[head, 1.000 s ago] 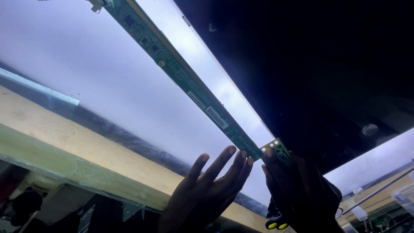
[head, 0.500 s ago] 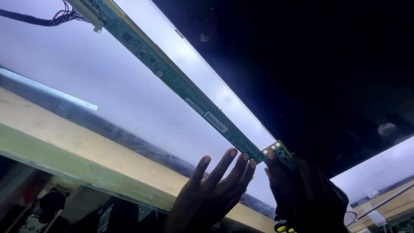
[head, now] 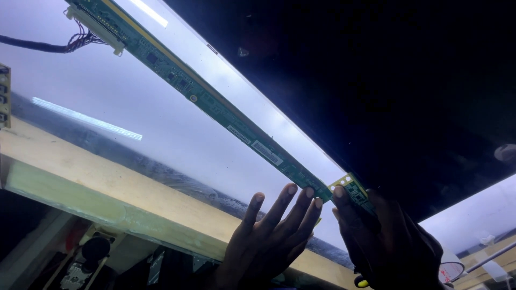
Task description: Preparing and aligning the edge of an LCD panel, specifically handling the COF (Chip on Film) ribbon cables and the source driver PCB.
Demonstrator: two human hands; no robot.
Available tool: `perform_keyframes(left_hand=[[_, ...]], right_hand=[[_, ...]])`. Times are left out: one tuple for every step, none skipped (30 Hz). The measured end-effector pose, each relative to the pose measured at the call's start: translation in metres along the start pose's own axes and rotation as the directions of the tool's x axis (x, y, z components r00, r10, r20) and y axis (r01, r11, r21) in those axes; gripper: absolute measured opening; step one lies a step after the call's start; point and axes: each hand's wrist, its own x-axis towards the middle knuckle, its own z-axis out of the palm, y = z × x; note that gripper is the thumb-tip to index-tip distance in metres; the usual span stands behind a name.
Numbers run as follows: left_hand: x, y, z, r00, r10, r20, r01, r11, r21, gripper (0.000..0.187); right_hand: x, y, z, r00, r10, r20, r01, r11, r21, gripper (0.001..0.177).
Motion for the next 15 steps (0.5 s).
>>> perform_keyframes(left_hand=[[0.0003, 0.0004, 0.0004, 1.0, -0.001, 0.003, 0.001, 1.0, 0.004, 0.052], [-0.0005, 0.002, 0.0017, 1.0, 0.0, 0.005, 0.0, 1.0, 0.003, 0.052], [-0.0009, 0.0037, 0.0029, 1.0, -0.006, 0.023, 0.007, 1.0, -0.022, 0.054], [-0.0015, 0.003, 0.0037, 0.999, -0.002, 0.041, 0.004, 0.999, -0.048, 0.056], [-0.002, 0.0012, 0.0028, 0.999, 0.009, 0.044, -0.007, 0.999, -0.049, 0.056], [-0.0015, 0.0014, 0.0028, 0.999, 0.007, 0.053, -0.005, 0.999, -0.046, 0.059], [-0.0014, 0.0016, 0.0026, 0.998, 0.005, 0.062, -0.003, 0.999, -0.042, 0.062], [-0.001, 0.0022, 0.0022, 0.998, 0.001, 0.064, 0.001, 0.999, -0.041, 0.062], [-0.0003, 0.0032, 0.0018, 0.999, -0.012, 0.05, 0.014, 0.999, -0.041, 0.058], [0.0003, 0.002, 0.0018, 0.999, -0.015, 0.035, 0.016, 0.999, -0.039, 0.053], [-0.0004, 0.0037, 0.0027, 0.999, -0.008, 0.037, 0.01, 0.999, -0.037, 0.053], [-0.0017, 0.004, 0.003, 0.999, -0.01, 0.044, 0.01, 1.0, -0.011, 0.056], [-0.0031, 0.0041, 0.0033, 0.999, -0.011, 0.05, 0.011, 1.0, 0.016, 0.06], [-0.0029, 0.0035, 0.0042, 0.999, -0.009, 0.051, 0.008, 1.0, 0.018, 0.06], [-0.0032, 0.0027, 0.0052, 0.999, -0.003, 0.053, 0.002, 1.0, 0.017, 0.062]], right_hand=[[0.0, 0.0014, 0.0004, 1.0, -0.011, -0.003, 0.011, 1.0, 0.017, 0.027], [0.0025, 0.0033, 0.0015, 1.0, -0.009, -0.002, 0.009, 1.0, 0.018, 0.027], [0.0051, 0.0053, 0.0024, 0.998, -0.06, -0.018, 0.06, 0.998, 0.019, 0.026], [0.0078, 0.0058, 0.0034, 0.994, -0.1, -0.035, 0.101, 0.995, 0.019, 0.024], [0.0049, 0.0038, 0.0026, 0.995, -0.089, -0.035, 0.089, 0.996, 0.02, 0.024], [0.0032, 0.0041, 0.0018, 0.998, -0.065, -0.016, 0.066, 0.998, 0.022, 0.025], [0.0014, 0.004, 0.0011, 0.999, -0.042, 0.004, 0.042, 0.999, 0.023, 0.026], [0.0031, 0.0028, -0.0003, 0.999, -0.046, 0.005, 0.046, 0.999, 0.025, 0.026], [0.0047, 0.002, -0.0016, 0.999, -0.043, 0.011, 0.042, 0.999, 0.006, 0.027], [0.0058, -0.0002, -0.0022, 1.0, -0.029, 0.012, 0.029, 0.999, -0.013, 0.028], [0.0042, 0.0031, -0.001, 1.0, -0.023, 0.009, 0.023, 1.0, -0.011, 0.028], [0.0023, 0.005, 0.0005, 0.999, -0.041, 0.006, 0.041, 0.999, 0.016, 0.028], [0.0005, 0.0068, 0.002, 0.998, -0.06, 0.003, 0.06, 0.997, 0.042, 0.029], [0.0009, 0.0057, 0.0026, 0.998, -0.058, 0.0, 0.058, 0.997, 0.044, 0.029], [0.0012, 0.0041, 0.0034, 0.999, -0.037, 0.003, 0.037, 0.999, 0.029, 0.031]])
